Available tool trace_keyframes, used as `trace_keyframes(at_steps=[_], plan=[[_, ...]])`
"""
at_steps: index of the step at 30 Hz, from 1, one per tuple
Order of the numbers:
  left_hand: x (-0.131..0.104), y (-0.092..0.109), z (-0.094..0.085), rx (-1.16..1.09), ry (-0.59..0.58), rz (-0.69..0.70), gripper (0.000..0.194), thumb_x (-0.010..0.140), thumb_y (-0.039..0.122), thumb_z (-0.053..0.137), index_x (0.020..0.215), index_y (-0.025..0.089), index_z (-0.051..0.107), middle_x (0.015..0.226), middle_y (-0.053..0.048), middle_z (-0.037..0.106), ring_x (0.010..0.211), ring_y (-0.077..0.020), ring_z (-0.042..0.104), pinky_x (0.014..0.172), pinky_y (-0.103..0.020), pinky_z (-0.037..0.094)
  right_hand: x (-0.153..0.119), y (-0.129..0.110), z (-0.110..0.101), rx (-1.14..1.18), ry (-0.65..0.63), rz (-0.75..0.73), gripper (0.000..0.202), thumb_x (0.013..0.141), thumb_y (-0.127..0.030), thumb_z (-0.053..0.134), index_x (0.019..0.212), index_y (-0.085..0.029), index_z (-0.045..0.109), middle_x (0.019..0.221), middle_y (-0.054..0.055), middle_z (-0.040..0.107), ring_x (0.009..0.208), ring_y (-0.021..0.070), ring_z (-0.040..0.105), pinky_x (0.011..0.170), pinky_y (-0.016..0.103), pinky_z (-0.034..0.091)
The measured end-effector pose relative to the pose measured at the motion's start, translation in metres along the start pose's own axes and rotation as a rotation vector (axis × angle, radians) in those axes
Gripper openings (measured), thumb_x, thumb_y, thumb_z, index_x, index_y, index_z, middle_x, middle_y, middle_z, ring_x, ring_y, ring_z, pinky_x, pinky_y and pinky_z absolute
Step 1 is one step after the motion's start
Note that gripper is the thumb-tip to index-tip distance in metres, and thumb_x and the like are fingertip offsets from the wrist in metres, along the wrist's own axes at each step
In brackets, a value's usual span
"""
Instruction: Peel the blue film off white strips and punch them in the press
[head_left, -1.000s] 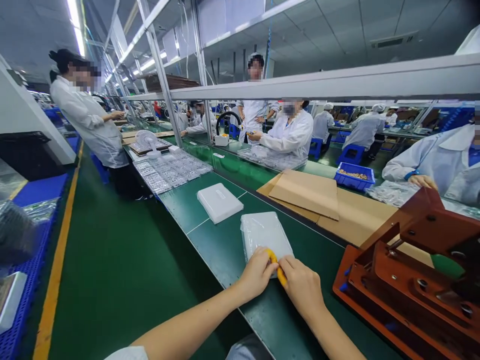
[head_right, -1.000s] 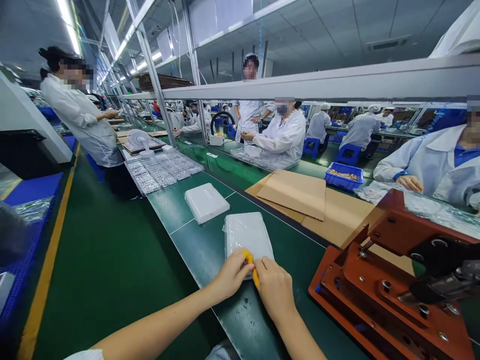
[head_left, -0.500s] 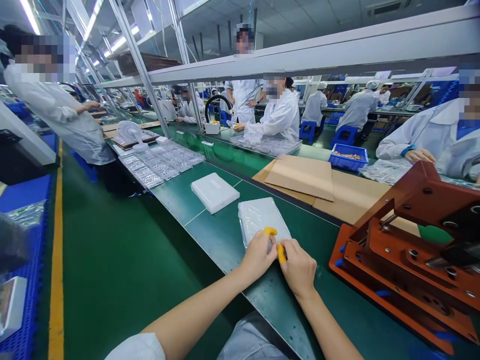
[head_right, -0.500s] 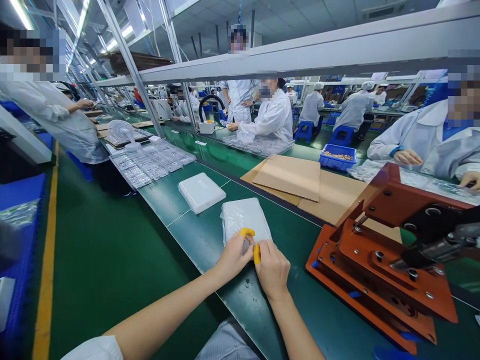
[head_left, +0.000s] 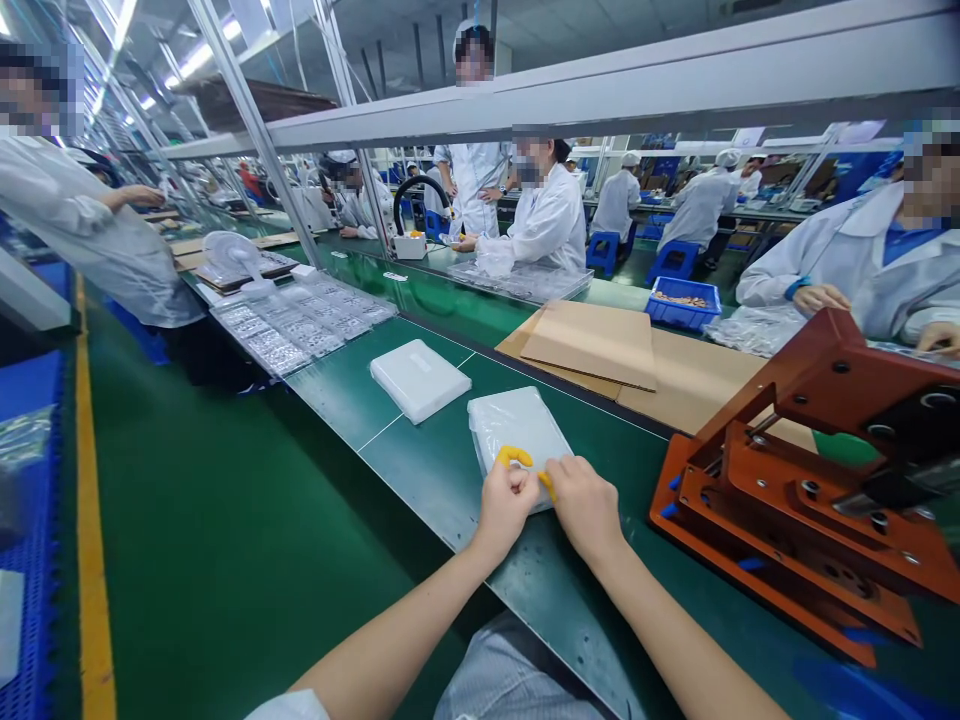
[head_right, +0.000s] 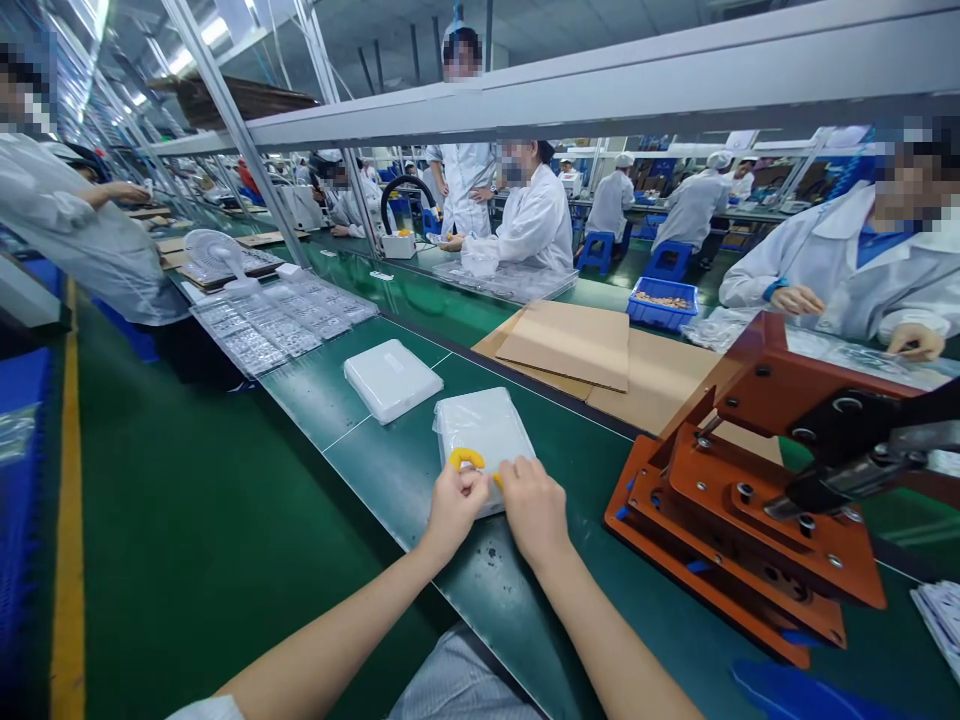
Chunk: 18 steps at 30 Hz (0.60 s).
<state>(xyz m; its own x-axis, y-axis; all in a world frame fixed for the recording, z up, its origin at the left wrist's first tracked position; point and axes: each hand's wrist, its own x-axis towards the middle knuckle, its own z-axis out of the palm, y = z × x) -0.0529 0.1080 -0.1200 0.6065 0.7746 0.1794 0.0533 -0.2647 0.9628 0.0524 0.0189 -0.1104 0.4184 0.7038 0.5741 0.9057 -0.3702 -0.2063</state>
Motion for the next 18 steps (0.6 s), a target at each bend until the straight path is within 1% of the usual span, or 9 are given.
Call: trace_keyframes(at_steps=[2,4,6,9,10,12,15,17,18], plan=[[-0.002,0.0,-0.004,-0.024,0.019,-0.004,0.011,0.082,0.031,0.044,0.081,0.022,0.039,0.049,0.011,0.027,0.043,-0.0077,0.03,0.05,-0.021,0.028,0.001,0.005,0.002,0.001,0.023,0.073,0.022,0.089,-0.016,0.043,0.07,-0.018,0.055,0.057,0.001,0.054,0.053,0.0127,0.047,0.047,0.024,0.021],[-0.004,-0.001,-0.006,-0.021,0.012,0.006,0.01,0.082,0.03,0.045,0.081,0.022,0.04,0.049,0.011,0.026,0.044,-0.0079,0.03,0.049,-0.021,0.028,0.0,0.005,0.003,0.028,0.016,0.076,0.02,0.09,-0.018,0.042,0.076,-0.018,0.058,0.059,0.0,0.056,0.052,0.0118,0.049,0.047,0.022,0.026],[-0.006,-0.002,-0.006,-0.001,-0.01,0.023,0.013,0.08,0.029,0.048,0.077,0.022,0.039,0.05,0.011,0.027,0.046,-0.0082,0.031,0.051,-0.021,0.029,-0.002,0.003,0.001,0.068,-0.027,0.0,0.013,0.088,-0.021,0.047,0.089,-0.02,0.06,0.075,0.0,0.063,0.066,0.0122,0.057,0.055,0.02,0.035],[-0.007,0.001,-0.007,0.031,-0.048,0.042,0.019,0.078,0.027,0.051,0.07,0.022,0.035,0.053,0.009,0.03,0.049,-0.0086,0.033,0.053,-0.022,0.031,-0.001,0.001,-0.005,0.084,-0.098,-0.123,0.022,0.083,-0.018,0.053,0.104,-0.022,0.058,0.098,0.002,0.064,0.09,0.0157,0.058,0.071,0.023,0.042],[-0.007,0.004,-0.007,0.069,-0.061,0.057,0.02,0.076,0.025,0.053,0.069,0.022,0.034,0.055,0.009,0.032,0.051,-0.0089,0.035,0.055,-0.023,0.033,0.0,0.002,-0.008,0.072,-0.115,-0.148,0.024,0.082,-0.014,0.053,0.103,-0.022,0.058,0.1,0.003,0.064,0.092,0.017,0.057,0.073,0.024,0.042],[-0.005,0.01,-0.008,0.225,-0.098,0.116,0.021,0.072,0.021,0.056,0.069,0.022,0.036,0.065,0.006,0.041,0.058,-0.0104,0.042,0.06,-0.024,0.037,0.003,0.005,-0.01,0.032,-0.136,-0.18,0.02,0.082,-0.008,0.05,0.094,-0.02,0.06,0.092,0.005,0.063,0.086,0.018,0.055,0.069,0.025,0.041],[0.003,0.018,-0.008,0.581,-0.152,0.26,0.017,0.071,0.017,0.056,0.084,0.02,0.046,0.089,-0.002,0.05,0.078,-0.0158,0.053,0.066,-0.027,0.043,0.005,0.009,-0.009,-0.027,-0.137,-0.206,0.019,0.083,-0.004,0.046,0.077,-0.018,0.056,0.075,0.004,0.058,0.073,0.0169,0.05,0.061,0.025,0.035],[0.011,0.019,-0.006,0.758,-0.124,0.333,0.022,0.074,0.014,0.052,0.095,0.02,0.049,0.099,-0.005,0.052,0.086,-0.0196,0.054,0.063,-0.027,0.044,0.002,0.009,-0.007,-0.049,-0.114,-0.199,0.02,0.084,-0.003,0.045,0.072,-0.018,0.053,0.072,0.004,0.055,0.07,0.0161,0.048,0.057,0.024,0.032],[0.016,0.018,-0.005,0.809,-0.099,0.357,0.021,0.075,0.013,0.051,0.096,0.019,0.05,0.101,-0.006,0.052,0.089,-0.021,0.054,0.061,-0.028,0.044,0.0,0.009,-0.006,-0.054,-0.099,-0.188,0.02,0.084,-0.003,0.044,0.072,-0.017,0.052,0.072,0.004,0.055,0.07,0.0158,0.048,0.056,0.024,0.031]])
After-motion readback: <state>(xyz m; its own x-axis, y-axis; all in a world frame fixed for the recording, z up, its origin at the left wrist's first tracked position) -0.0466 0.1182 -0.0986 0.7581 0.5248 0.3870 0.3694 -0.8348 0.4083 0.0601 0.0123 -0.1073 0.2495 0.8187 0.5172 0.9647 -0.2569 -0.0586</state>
